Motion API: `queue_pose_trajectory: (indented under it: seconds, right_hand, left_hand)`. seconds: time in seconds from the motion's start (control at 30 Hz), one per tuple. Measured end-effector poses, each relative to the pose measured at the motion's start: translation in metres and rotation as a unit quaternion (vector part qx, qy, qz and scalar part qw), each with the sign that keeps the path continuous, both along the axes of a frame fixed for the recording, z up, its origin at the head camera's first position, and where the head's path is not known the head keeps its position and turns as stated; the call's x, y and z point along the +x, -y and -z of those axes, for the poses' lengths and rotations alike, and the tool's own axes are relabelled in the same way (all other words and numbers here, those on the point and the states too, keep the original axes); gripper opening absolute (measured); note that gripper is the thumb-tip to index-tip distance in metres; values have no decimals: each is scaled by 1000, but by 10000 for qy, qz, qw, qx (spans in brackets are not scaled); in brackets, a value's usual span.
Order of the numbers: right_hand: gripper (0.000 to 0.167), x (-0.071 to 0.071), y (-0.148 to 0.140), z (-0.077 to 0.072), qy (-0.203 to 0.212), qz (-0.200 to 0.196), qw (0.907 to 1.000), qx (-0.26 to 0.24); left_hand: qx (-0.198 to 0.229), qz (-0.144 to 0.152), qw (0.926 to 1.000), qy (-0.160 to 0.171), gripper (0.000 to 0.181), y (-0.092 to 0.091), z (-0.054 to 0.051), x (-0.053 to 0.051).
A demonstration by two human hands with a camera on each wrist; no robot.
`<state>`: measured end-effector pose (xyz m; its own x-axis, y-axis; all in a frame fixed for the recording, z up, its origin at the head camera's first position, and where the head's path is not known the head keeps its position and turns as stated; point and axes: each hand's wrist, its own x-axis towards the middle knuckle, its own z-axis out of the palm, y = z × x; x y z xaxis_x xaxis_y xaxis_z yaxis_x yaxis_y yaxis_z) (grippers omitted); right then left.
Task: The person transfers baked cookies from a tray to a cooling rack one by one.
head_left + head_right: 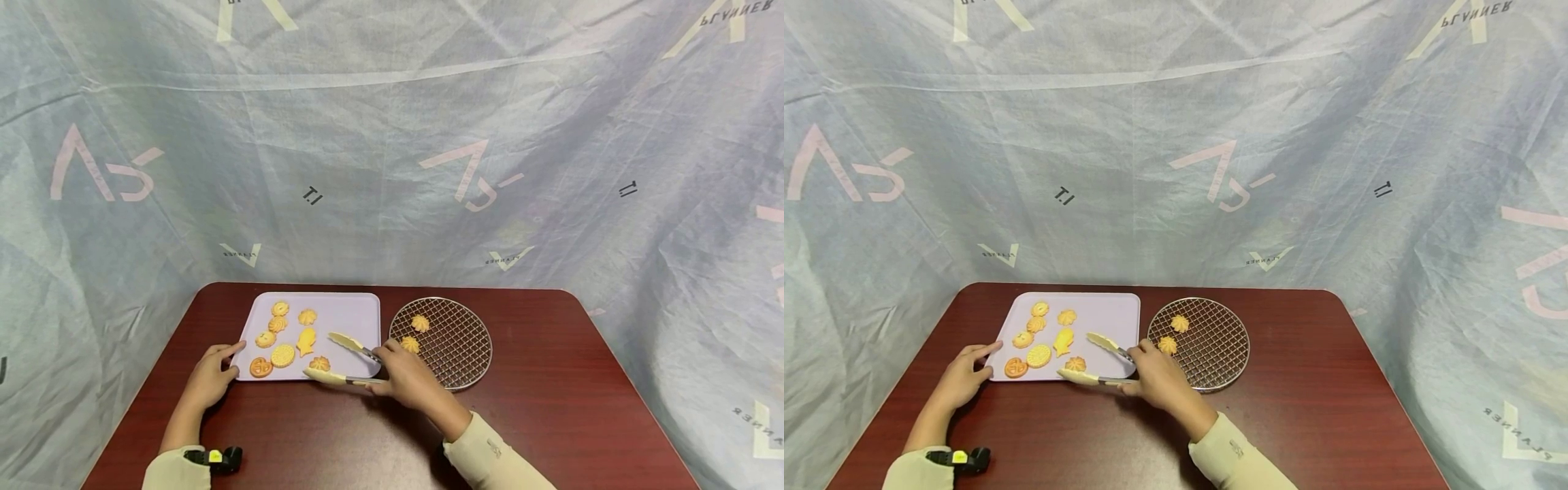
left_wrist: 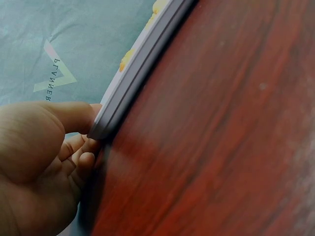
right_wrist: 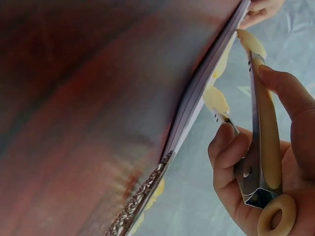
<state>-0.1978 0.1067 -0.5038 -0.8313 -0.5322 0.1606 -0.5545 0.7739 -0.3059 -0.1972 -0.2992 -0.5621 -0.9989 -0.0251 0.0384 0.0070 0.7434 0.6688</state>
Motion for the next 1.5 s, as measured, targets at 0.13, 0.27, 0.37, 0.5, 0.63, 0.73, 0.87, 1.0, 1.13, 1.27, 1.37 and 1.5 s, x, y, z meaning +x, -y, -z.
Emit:
queue_pose_trajectory:
  seconds: [0.13,0.27,0.37,0.5,0.63,0.73,0.87,1.0,1.13,1.27,1.37,1.5]
  right_hand:
    - [58,-4,2,-3,-104,88,9999,74]
    - [58,-6,5,-6,-148,136,9996,177]
    - [61,-8,7,-7,-87,135,9995,281]
    - [61,-8,12,-5,-176,209,9987,424]
    - [58,-7,13,-1,-372,227,9979,469]
    - [54,-6,14,3,-407,120,9980,461]
    - [46,-4,16,5,-522,-38,9974,488]
    - [42,-4,17,4,-678,-79,9965,484]
    - [41,-3,16,2,-612,-61,9973,403]
    - [41,-2,12,-1,-529,21,9982,284]
    - [41,-1,8,-4,-543,43,9984,174]
    - [40,0,3,-7,-545,44,9984,112]
  left_hand:
    - [-7,3,10000,-18,55,0,0,0]
    - [-11,-4,10000,-39,55,0,-1,0]
    - [0,-2,10000,-46,55,-1,-1,0]
    - [-23,19,10000,-50,55,-1,-2,0]
    - [-32,23,10000,-45,55,-1,-2,0]
    - [-29,26,10000,-60,55,-1,-2,1]
    - [-35,36,9999,-107,55,-1,-3,1]
    - [-42,45,9999,-92,55,-1,-1,0]
    - [-55,26,10000,-75,55,-1,1,0]
    - [-64,31,9999,-119,55,0,1,0]
    - [-81,40,9998,-165,55,0,1,0]
    - [-109,50,9997,-207,54,1,1,0]
